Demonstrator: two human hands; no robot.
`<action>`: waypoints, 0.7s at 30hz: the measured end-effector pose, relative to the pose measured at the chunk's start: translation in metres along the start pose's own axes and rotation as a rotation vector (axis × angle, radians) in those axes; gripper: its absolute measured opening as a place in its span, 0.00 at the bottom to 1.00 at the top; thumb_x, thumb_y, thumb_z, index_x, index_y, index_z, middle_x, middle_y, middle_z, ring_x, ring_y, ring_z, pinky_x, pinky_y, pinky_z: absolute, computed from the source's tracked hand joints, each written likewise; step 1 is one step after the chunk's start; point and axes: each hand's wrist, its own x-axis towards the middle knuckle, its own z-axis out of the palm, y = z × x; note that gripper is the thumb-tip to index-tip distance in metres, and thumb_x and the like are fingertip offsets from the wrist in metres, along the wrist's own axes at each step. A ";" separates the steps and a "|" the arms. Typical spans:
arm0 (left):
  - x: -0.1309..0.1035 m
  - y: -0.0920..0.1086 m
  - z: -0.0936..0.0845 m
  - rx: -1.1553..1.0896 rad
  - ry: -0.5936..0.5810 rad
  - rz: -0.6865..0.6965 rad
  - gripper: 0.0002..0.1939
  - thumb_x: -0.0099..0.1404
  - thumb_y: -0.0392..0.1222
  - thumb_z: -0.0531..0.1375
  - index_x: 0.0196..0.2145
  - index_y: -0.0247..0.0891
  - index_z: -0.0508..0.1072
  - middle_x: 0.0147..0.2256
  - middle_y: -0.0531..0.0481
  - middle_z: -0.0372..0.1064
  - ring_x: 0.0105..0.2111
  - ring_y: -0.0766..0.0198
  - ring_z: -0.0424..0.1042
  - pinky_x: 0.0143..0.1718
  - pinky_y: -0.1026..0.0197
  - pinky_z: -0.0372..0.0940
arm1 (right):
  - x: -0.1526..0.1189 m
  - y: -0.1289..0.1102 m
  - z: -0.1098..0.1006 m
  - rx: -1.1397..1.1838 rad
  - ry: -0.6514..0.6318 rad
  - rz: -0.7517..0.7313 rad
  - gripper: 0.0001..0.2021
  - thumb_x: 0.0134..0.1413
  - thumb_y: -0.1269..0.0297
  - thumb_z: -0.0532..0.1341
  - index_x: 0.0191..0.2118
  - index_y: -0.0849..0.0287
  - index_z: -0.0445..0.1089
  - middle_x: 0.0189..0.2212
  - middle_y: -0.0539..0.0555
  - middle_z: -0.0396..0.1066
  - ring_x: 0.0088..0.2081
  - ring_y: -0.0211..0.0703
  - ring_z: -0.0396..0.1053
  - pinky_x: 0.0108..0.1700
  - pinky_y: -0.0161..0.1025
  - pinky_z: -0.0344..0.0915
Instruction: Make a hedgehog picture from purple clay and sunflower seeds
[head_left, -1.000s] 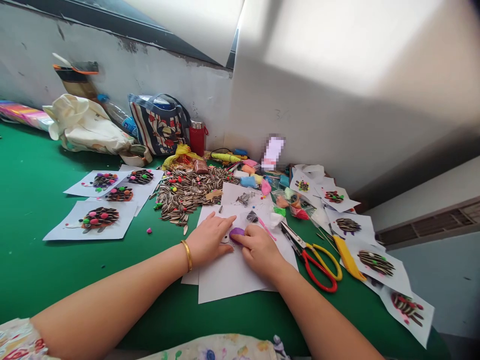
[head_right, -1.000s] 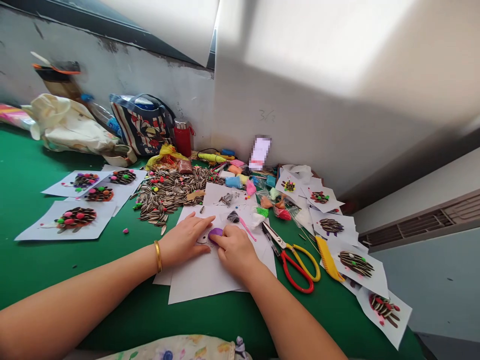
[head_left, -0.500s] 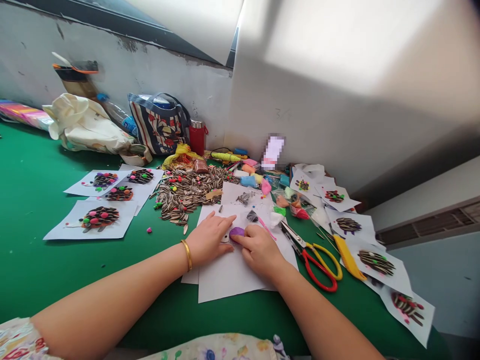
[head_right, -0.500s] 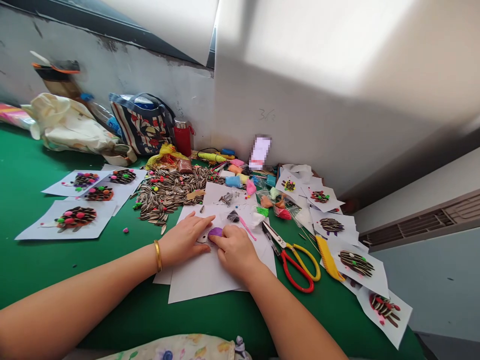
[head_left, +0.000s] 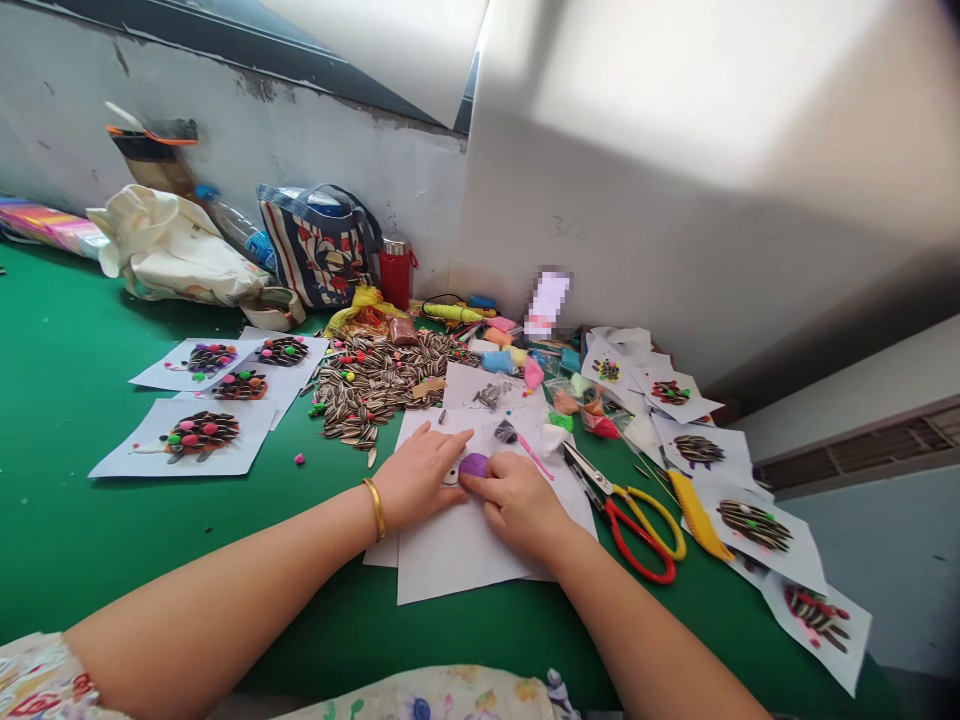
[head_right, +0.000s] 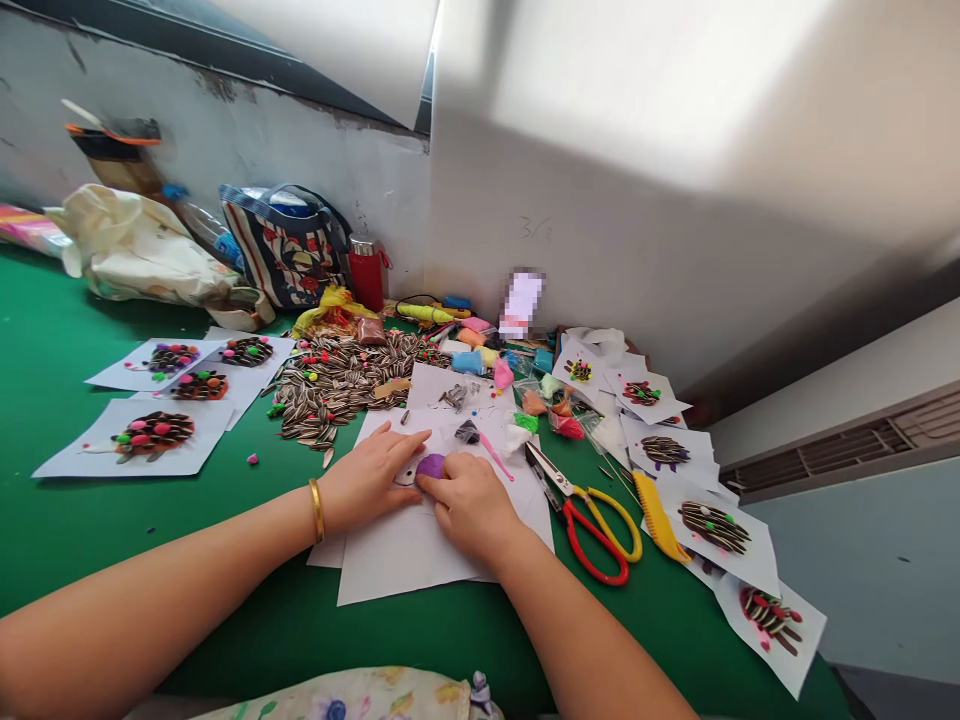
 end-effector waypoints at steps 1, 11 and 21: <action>0.000 0.000 0.000 0.000 0.001 0.000 0.39 0.61 0.50 0.64 0.64 0.38 0.53 0.51 0.40 0.69 0.54 0.52 0.66 0.65 0.41 0.46 | 0.000 0.000 0.000 0.000 0.002 -0.002 0.16 0.58 0.70 0.58 0.50 0.48 0.74 0.32 0.54 0.63 0.35 0.43 0.59 0.37 0.39 0.52; 0.000 0.002 -0.002 -0.013 -0.005 -0.005 0.37 0.62 0.50 0.63 0.64 0.39 0.54 0.51 0.41 0.69 0.54 0.51 0.67 0.64 0.40 0.47 | 0.000 0.002 -0.002 0.039 0.002 0.004 0.16 0.57 0.72 0.57 0.48 0.50 0.75 0.33 0.54 0.65 0.36 0.43 0.60 0.39 0.40 0.54; 0.000 0.002 -0.001 -0.003 -0.003 -0.007 0.37 0.63 0.52 0.62 0.64 0.38 0.54 0.51 0.41 0.69 0.54 0.51 0.66 0.64 0.40 0.46 | -0.001 0.001 -0.001 0.059 0.016 -0.022 0.18 0.56 0.73 0.58 0.49 0.51 0.75 0.33 0.54 0.66 0.36 0.43 0.61 0.38 0.40 0.54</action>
